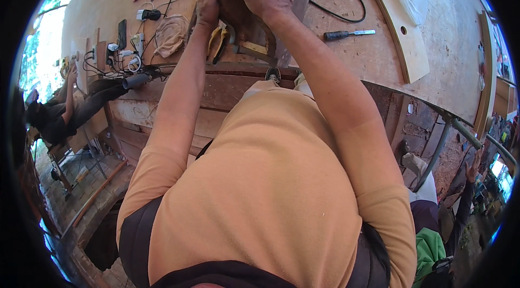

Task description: The person removes their glasses, picks up a pair of pliers from the workbench, and uses the pliers to pull nails from a wooden piece while holding it by hand.

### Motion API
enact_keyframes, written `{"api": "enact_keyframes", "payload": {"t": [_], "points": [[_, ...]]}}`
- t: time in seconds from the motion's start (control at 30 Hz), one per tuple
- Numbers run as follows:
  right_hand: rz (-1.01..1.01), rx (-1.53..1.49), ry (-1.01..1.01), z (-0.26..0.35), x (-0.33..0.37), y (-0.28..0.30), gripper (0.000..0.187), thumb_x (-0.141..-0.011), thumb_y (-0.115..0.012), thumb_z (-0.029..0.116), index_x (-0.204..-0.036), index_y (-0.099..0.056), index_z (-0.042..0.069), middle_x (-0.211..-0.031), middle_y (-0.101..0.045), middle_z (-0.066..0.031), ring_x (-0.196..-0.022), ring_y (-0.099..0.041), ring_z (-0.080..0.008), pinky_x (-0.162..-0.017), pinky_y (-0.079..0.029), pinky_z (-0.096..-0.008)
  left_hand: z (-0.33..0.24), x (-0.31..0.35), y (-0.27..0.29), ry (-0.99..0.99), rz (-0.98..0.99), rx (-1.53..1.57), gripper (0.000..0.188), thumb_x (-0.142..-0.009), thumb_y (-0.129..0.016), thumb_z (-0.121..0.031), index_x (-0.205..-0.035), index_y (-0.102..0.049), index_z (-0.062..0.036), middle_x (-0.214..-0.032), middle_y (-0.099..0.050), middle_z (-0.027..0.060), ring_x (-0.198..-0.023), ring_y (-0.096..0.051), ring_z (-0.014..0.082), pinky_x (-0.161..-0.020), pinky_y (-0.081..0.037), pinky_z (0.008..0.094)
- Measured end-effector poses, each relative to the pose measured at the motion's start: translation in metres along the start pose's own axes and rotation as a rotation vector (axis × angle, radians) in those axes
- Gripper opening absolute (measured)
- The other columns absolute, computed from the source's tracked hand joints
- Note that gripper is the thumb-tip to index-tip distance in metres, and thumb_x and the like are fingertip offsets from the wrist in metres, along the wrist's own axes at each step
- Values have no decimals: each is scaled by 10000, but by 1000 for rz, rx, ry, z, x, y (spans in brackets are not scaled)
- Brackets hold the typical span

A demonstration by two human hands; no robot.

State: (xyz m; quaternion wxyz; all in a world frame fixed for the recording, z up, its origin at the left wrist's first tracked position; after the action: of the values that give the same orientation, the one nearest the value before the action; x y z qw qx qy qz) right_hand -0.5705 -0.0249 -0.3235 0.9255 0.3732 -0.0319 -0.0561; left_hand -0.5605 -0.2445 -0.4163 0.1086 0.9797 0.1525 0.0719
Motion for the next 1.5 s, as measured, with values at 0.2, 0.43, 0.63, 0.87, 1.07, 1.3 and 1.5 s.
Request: {"api": "enact_keyframes", "payload": {"t": [0.2,0.43,0.63,0.87,1.07,1.3,1.5], "points": [[7,-13,2,4,0,2,1003,-823,-742,413,-1520,-230,-95,-1525,-295,-361,-1430,-329,-477,-1186,-322,-476,11,-4,6,23,1,-19,575,-942,-607,-626,-889,-722,-65,-811,-661,2,-766,-565,113,-702,-469,326],[-38,-29,-7,-5,-4,-10,1024,-815,-752,412,-1536,-207,-69,-1538,-265,-353,-1426,-312,-497,-1174,-330,-498,17,-9,4,27,-1,58,577,-908,-662,-621,-899,-728,-48,-802,-650,-16,-763,-560,96,-695,-466,305],[-19,-44,-10,-1,-2,-9,1034,-807,-758,411,-1533,-206,-76,-1536,-268,-350,-1430,-302,-494,-1184,-313,-498,12,-4,7,32,-2,62,572,-889,-707,-598,-910,-750,-29,-790,-647,-22,-756,-556,87,-686,-460,292],[-7,-10,-1,5,-1,-3,1028,-805,-750,400,-1527,-212,-98,-1536,-285,-350,-1447,-292,-474,-1194,-306,-475,12,-4,6,65,1,36,561,-893,-709,-585,-969,-763,-32,-815,-658,-23,-773,-562,89,-694,-464,289],[31,-218,75,7,10,8,1034,-814,-741,415,-1531,-200,-96,-1543,-285,-338,-1451,-291,-467,-1195,-305,-477,7,0,8,47,-13,73,561,-890,-710,-588,-974,-762,-36,-822,-662,-20,-780,-567,93,-689,-465,289],[84,7,-53,16,3,11,1027,-824,-730,435,-1541,-200,-76,-1552,-285,-324,-1445,-311,-449,-1192,-305,-476,3,1,8,64,-25,4,580,-888,-709,-593,-994,-759,-25,-844,-683,-7,-798,-588,102,-717,-479,299],[57,14,-61,17,5,13,1002,-830,-723,436,-1530,-228,-82,-1539,-313,-322,-1432,-337,-445,-1189,-310,-468,3,2,6,20,-45,78,601,-876,-711,-610,-986,-759,-21,-843,-695,18,-806,-599,113,-740,-485,310]]}}
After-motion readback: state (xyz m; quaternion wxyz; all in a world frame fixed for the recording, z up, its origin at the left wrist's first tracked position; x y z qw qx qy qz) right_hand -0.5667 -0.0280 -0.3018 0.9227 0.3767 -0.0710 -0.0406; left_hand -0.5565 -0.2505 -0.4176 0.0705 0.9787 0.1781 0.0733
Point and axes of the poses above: each hand's wrist, its own x-axis away from the middle knuckle, its own y-axis out of the back of the hand, z = x × y, the point moved 7 cm from there along -x, towards the middle knuckle
